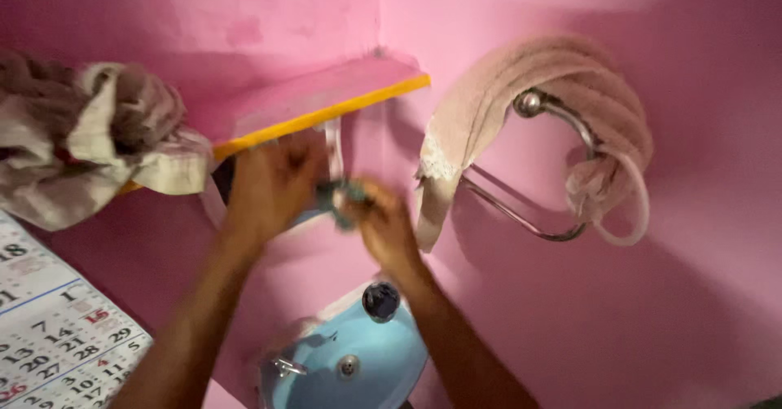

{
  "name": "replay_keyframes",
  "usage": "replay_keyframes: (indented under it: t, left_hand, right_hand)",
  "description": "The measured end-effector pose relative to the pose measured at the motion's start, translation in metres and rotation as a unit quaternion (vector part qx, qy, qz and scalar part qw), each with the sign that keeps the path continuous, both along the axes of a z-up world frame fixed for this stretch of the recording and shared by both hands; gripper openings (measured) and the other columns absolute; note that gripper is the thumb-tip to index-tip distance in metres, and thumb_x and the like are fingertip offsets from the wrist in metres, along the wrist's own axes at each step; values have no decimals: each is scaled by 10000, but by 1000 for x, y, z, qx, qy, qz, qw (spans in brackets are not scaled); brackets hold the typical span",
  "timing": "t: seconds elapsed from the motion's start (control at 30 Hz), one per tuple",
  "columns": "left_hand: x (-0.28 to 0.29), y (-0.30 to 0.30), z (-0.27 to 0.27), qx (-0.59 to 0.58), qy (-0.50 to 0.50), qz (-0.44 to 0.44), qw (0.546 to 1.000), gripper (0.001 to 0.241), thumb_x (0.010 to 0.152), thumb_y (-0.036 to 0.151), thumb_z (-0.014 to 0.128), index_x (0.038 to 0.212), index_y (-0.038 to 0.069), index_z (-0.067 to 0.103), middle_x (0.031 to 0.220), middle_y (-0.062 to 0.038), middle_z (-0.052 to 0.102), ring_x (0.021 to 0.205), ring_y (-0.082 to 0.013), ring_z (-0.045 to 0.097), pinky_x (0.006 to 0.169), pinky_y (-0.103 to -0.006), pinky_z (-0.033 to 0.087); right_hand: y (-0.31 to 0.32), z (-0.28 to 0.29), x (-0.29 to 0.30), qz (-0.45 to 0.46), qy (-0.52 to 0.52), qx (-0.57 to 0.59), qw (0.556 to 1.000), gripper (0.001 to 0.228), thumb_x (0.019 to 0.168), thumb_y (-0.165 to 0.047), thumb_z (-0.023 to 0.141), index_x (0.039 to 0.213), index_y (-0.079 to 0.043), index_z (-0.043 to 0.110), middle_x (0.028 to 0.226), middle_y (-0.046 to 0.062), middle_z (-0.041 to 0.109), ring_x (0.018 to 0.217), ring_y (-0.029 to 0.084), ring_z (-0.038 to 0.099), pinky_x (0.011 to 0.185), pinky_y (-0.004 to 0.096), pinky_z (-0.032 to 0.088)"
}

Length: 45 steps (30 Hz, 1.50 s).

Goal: The person scrubs a pink wall above a small shelf using a green sponge, then wipes the area with a white cloth. They rinse the cloth in a blue sink and continue scrubbing and wiping the wall and shelf.

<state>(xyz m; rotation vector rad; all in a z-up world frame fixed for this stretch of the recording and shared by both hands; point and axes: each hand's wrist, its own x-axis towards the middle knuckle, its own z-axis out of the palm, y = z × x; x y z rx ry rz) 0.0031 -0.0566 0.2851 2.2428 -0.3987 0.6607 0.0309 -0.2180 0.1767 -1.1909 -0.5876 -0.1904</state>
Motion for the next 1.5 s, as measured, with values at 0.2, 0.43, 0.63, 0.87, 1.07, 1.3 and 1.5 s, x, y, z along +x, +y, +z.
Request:
replay_keyframes:
  t: [0.2,0.43,0.63,0.87,1.07,1.3,1.5]
  left_hand:
    - [123,44,63,129,-130,-8,983,381,979,243,589,1234,-16,703,1119,-250,724,1018,-397,710,892,-446,542]
    - [176,68,55,260,102,37,959,420,987,297,524,1321,98,683,1263,-259,663,1167,-452,631,1040,-506,470]
    - [195,60,42,218,61,20,974,406,961,252,550,1317,123,694,1258,-232,676,1153,-437,648,1032,-497,485]
    - [204,55,34,245,49,22,968,406,930,199,579,1313,152,708,1253,-201,691,1136,-419,668,1022,-487,502]
    - [204,54,34,248,22,29,968,457,918,190,570,1362,137,662,1232,-225,684,1126,-451,643,992,-513,502]
    - [219,43,33,248,130,19,960,446,994,311,510,1366,128,672,1318,-234,664,1175,-447,655,1023,-509,511]
    - [217,38,35,264,85,-20,961,507,972,318,481,1424,144,629,1357,-204,656,1219,-430,631,1064,-483,477]
  right_hand:
    - [4,133,93,-349,-230,-169,893,277,885,-31,658,1137,-111,739,977,94,780,856,203,754,765,331,583]
    - [44,99,173,-271,-304,-420,811,275,951,-315,556,1016,-165,777,1010,153,750,910,379,695,808,528,531]
    - [14,125,232,-350,-292,-660,597,270,997,-308,558,960,-156,778,962,144,757,899,342,735,842,499,571]
    - [13,125,235,-256,-149,-530,794,210,863,-296,626,961,-181,771,950,139,774,871,304,759,805,442,585]
    - [40,114,280,-272,-240,-581,729,304,857,-234,582,1074,-135,771,1003,196,747,925,353,725,824,498,556]
    - [7,161,232,-464,-107,-570,670,281,819,-308,599,987,-199,795,994,88,771,1037,313,700,872,529,532]
    - [-5,157,224,-394,-60,-539,742,290,799,-365,676,1005,-197,789,1005,107,764,1007,304,723,857,459,569]
